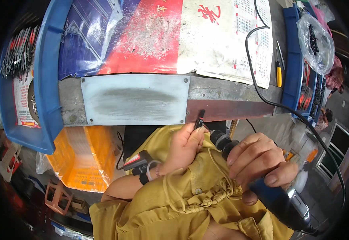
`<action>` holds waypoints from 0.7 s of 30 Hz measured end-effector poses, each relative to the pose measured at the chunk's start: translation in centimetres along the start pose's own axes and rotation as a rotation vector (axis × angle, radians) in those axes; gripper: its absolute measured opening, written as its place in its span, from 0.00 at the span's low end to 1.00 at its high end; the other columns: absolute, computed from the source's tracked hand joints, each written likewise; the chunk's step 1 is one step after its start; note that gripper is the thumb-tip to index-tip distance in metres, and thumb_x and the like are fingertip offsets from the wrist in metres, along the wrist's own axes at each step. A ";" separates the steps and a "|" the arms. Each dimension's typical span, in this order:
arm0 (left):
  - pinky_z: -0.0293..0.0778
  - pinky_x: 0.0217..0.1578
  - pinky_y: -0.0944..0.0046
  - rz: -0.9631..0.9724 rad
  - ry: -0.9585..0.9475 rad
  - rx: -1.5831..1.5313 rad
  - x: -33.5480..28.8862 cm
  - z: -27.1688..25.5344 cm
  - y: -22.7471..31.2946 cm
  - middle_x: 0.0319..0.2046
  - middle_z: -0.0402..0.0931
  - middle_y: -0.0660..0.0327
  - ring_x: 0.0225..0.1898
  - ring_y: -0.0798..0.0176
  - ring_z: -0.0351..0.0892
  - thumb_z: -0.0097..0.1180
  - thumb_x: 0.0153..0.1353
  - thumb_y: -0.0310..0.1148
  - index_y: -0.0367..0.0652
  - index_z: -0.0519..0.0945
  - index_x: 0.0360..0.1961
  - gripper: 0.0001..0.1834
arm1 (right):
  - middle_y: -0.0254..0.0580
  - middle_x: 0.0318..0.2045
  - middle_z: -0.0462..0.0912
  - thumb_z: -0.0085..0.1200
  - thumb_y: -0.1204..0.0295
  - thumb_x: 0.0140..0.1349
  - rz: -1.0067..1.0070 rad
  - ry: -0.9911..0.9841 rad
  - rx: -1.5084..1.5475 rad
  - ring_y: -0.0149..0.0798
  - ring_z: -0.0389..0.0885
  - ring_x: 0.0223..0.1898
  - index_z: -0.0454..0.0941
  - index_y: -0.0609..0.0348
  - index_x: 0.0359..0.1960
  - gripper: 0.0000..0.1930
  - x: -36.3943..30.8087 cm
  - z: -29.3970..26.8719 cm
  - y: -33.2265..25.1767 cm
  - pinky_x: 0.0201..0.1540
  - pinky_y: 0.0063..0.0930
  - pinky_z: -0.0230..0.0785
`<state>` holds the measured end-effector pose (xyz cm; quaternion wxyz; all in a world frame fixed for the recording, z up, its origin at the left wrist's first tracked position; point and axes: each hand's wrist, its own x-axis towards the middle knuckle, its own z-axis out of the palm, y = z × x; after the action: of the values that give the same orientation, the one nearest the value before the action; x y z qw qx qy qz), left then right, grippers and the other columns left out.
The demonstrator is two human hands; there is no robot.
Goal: The person uses a rotary tool to grind a small black plastic key handle, then switches to a screwdriver to tighten a screw inside the handle. The person repeats the grinding and screwing steps on the same handle while seated at a cluttered workbench.
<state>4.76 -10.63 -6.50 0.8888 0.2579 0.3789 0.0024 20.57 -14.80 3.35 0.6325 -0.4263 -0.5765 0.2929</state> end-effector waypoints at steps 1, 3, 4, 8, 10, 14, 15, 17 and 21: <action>0.60 0.23 0.77 0.007 -0.009 -0.020 0.0 0.0 0.0 0.22 0.68 0.72 0.22 0.80 0.61 0.49 0.71 0.32 0.38 0.78 0.42 0.09 | 0.42 0.26 0.81 0.66 0.71 0.57 -0.015 0.022 0.017 0.39 0.82 0.23 0.63 0.56 0.46 0.23 0.0 0.2 0.1 0.27 0.31 0.77; 0.59 0.23 0.77 -0.014 -0.002 -0.052 -0.1 0.0 0.1 0.22 0.67 0.72 0.22 0.80 0.61 0.49 0.71 0.32 0.38 0.77 0.41 0.09 | 0.50 0.22 0.78 0.68 0.76 0.51 -0.059 0.132 0.072 0.43 0.79 0.19 0.66 0.61 0.38 0.20 -0.1 0.6 0.3 0.20 0.35 0.74; 0.59 0.23 0.77 -0.006 -0.006 -0.041 -0.1 0.0 0.2 0.22 0.67 0.72 0.22 0.80 0.61 0.49 0.72 0.32 0.38 0.77 0.41 0.09 | 0.49 0.22 0.78 0.68 0.76 0.52 -0.055 0.135 0.079 0.43 0.79 0.19 0.67 0.61 0.38 0.19 -0.2 0.7 0.4 0.20 0.35 0.74; 0.58 0.22 0.77 0.001 -0.008 -0.016 -0.2 0.1 0.4 0.21 0.67 0.72 0.21 0.80 0.60 0.49 0.72 0.32 0.38 0.77 0.41 0.09 | 0.48 0.21 0.78 0.68 0.76 0.52 -0.050 0.157 0.100 0.43 0.79 0.19 0.67 0.61 0.38 0.19 -0.4 0.9 0.7 0.20 0.34 0.74; 0.58 0.22 0.77 0.008 -0.012 -0.008 -0.2 0.1 0.4 0.21 0.67 0.72 0.21 0.80 0.60 0.48 0.72 0.32 0.38 0.77 0.40 0.09 | 0.48 0.21 0.78 0.68 0.77 0.53 -0.051 0.162 0.105 0.43 0.79 0.19 0.67 0.61 0.37 0.18 -0.4 0.9 0.8 0.20 0.34 0.74; 0.58 0.22 0.78 0.022 -0.024 -0.001 -0.2 0.0 0.5 0.21 0.67 0.72 0.21 0.80 0.60 0.48 0.72 0.32 0.38 0.77 0.41 0.09 | 0.48 0.21 0.79 0.68 0.77 0.53 -0.042 0.133 0.130 0.43 0.79 0.19 0.68 0.62 0.36 0.18 -0.2 0.7 0.8 0.20 0.34 0.74; 0.58 0.22 0.78 0.014 -0.018 0.001 -0.2 0.0 0.5 0.21 0.67 0.72 0.21 0.81 0.60 0.48 0.72 0.32 0.38 0.77 0.41 0.09 | 0.48 0.21 0.79 0.68 0.77 0.52 -0.039 0.121 0.140 0.43 0.79 0.18 0.68 0.62 0.36 0.17 -0.1 0.5 0.8 0.20 0.34 0.73; 0.58 0.22 0.78 0.012 -0.013 -0.016 -0.2 0.0 0.4 0.21 0.67 0.72 0.21 0.81 0.60 0.49 0.72 0.32 0.38 0.78 0.41 0.09 | 0.43 0.25 0.81 0.67 0.73 0.56 0.006 -0.015 0.102 0.40 0.83 0.23 0.65 0.57 0.41 0.20 0.2 -0.3 0.8 0.25 0.31 0.77; 0.58 0.21 0.78 0.014 0.009 -0.036 -0.2 0.2 0.1 0.21 0.68 0.73 0.21 0.81 0.60 0.49 0.72 0.32 0.38 0.78 0.41 0.09 | 0.41 0.27 0.82 0.66 0.72 0.58 0.020 -0.057 0.080 0.38 0.84 0.26 0.64 0.55 0.43 0.20 0.2 -0.9 0.9 0.28 0.29 0.79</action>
<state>4.74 -10.68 -6.25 0.8915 0.2447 0.3810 0.0168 21.62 -14.40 2.66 0.6296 -0.3978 -0.5778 0.3340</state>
